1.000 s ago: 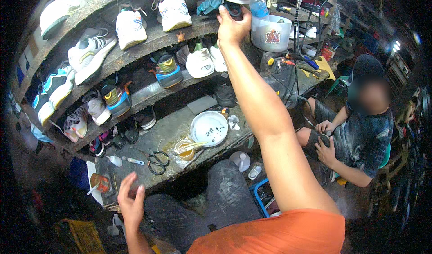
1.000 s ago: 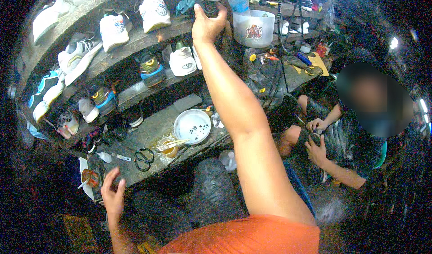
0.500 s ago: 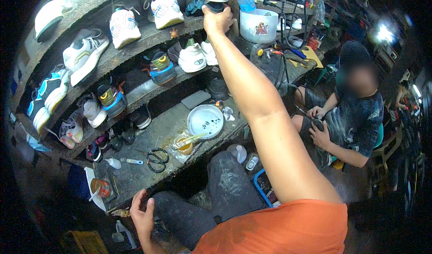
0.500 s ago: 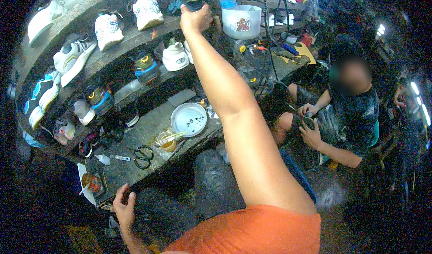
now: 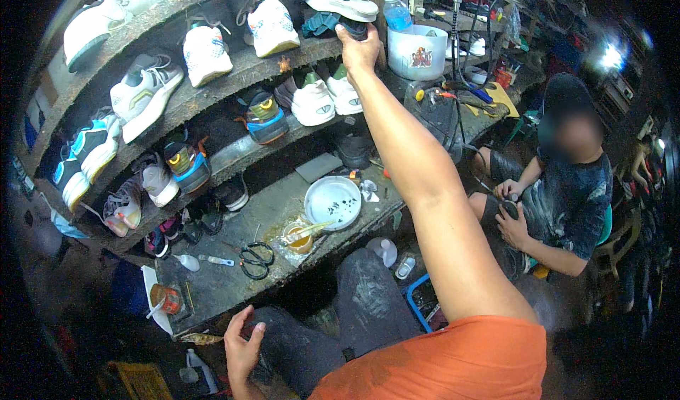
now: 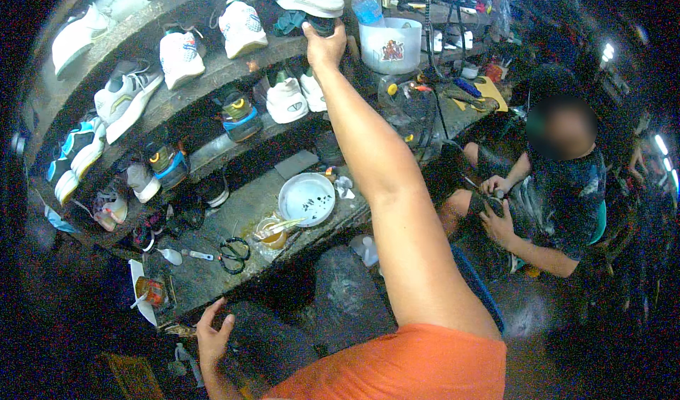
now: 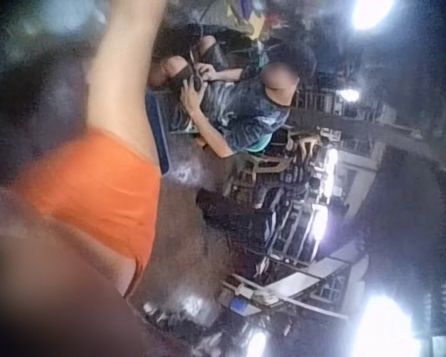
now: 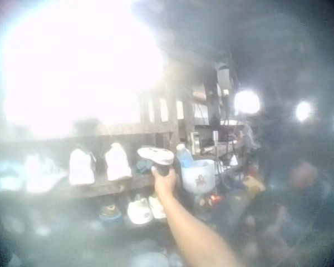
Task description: The person paints the sole of a teal and white sneaker with a brush, repeatedly dipping it into a small container of yellowish liquid. After finishing, the person places the shoe on a shelf and picks up a second sneaker with a colorful sole to inspect it.
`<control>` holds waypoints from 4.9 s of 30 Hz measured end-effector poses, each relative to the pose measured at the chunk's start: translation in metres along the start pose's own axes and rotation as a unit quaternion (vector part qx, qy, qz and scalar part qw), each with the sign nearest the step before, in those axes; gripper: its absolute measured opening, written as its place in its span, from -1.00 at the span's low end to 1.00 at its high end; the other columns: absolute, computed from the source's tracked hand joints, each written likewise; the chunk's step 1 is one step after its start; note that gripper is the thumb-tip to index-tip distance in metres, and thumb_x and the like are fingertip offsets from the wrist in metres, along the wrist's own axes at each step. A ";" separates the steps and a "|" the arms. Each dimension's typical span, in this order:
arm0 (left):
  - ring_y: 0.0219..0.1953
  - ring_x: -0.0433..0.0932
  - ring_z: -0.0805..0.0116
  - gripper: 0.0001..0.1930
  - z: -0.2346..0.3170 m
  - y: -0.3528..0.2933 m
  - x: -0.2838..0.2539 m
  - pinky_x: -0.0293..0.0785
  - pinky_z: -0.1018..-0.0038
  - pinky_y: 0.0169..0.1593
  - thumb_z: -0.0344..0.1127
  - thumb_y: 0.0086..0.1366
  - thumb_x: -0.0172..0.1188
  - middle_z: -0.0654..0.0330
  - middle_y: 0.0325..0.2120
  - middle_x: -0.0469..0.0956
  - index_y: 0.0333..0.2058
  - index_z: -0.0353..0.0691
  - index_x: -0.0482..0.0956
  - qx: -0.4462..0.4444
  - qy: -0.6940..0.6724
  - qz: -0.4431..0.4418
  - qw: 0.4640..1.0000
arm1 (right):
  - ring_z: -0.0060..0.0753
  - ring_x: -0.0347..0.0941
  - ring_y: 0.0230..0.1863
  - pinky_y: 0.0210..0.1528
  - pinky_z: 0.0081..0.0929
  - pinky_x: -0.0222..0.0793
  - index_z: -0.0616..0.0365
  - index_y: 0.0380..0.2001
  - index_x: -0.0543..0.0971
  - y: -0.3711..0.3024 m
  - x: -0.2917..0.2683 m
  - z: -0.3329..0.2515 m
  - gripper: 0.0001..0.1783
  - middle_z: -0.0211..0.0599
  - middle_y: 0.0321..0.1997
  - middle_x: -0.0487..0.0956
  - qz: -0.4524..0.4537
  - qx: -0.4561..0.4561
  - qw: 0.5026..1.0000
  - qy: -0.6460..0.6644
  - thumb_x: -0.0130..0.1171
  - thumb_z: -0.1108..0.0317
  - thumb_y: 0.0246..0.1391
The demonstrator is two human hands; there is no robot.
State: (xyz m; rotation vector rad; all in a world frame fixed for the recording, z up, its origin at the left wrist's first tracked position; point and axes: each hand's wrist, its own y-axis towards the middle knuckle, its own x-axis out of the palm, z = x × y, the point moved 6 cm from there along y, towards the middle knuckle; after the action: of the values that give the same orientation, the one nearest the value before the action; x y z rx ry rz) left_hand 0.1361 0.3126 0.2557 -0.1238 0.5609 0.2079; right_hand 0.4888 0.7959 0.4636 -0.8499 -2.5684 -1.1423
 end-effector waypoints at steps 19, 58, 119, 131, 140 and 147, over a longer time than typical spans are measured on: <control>0.10 0.55 0.12 -0.46 0.004 -0.013 0.010 0.38 0.32 0.20 -0.33 0.18 0.38 -0.03 0.05 0.57 0.14 -0.33 0.51 0.006 0.040 -0.042 0.998 | -0.38 0.55 -0.05 0.09 -0.40 0.40 0.29 -0.02 0.56 0.000 0.004 0.016 -0.44 -0.22 -0.03 0.64 0.053 0.006 0.998 0.027 0.55 0.38 -0.10; 0.25 0.40 -0.10 -0.31 0.015 -0.003 0.047 0.31 0.23 0.30 -0.05 0.23 0.34 -0.14 0.20 0.42 0.24 -0.31 0.39 0.060 0.105 -0.122 0.985 | 0.17 0.22 0.33 0.29 -0.01 0.28 0.40 0.35 0.06 -0.122 0.062 -0.068 0.24 0.19 0.31 0.20 -0.085 -0.018 0.973 -0.212 0.50 -0.13 -0.16; 0.18 0.49 -0.02 -0.30 0.004 -0.007 0.030 0.40 0.24 0.22 -0.08 0.22 0.36 -0.12 0.17 0.46 0.27 -0.25 0.37 0.082 0.098 -0.098 0.987 | -0.18 0.34 0.23 0.08 0.34 0.39 0.02 0.18 0.32 0.075 0.076 -0.188 -0.40 -0.23 0.23 0.27 -0.078 0.289 0.918 0.261 0.15 -0.08 0.22; 0.12 0.53 -0.02 -0.31 -0.021 -0.022 0.009 0.43 0.24 0.20 -0.09 0.22 0.36 -0.13 0.16 0.47 0.26 -0.26 0.38 0.059 0.078 -0.082 0.992 | -0.01 0.50 -0.04 -0.10 0.05 0.59 0.35 0.10 0.31 -0.181 0.119 -0.074 -0.36 0.08 0.04 0.48 -0.310 0.459 0.794 0.249 0.19 -0.01 0.26; 0.12 0.53 -0.01 -0.31 -0.048 -0.046 -0.003 0.42 0.26 0.19 -0.11 0.21 0.37 -0.11 0.14 0.48 0.24 -0.31 0.39 0.019 0.020 -0.052 0.998 | 0.12 0.35 0.15 0.22 0.18 0.43 0.45 0.19 0.20 -0.196 0.175 -0.078 -0.29 0.05 0.01 0.32 -0.195 0.487 0.799 0.293 0.28 0.20 0.20; 0.13 0.52 0.00 -0.31 -0.061 -0.053 -0.017 0.40 0.25 0.20 -0.09 0.21 0.37 -0.11 0.14 0.48 0.24 -0.31 0.40 0.015 0.012 -0.028 0.999 | 0.30 0.18 0.35 0.21 0.26 0.41 0.35 0.33 0.14 -0.197 0.181 -0.098 -0.22 0.29 0.34 0.15 -0.185 0.446 0.824 0.298 0.28 0.29 0.18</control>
State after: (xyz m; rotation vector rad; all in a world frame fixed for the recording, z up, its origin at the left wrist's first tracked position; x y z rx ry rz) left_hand 0.1031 0.2481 0.2168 -0.1124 0.5845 0.1444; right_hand 0.2227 0.6946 0.4818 0.2138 -2.3067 -0.0888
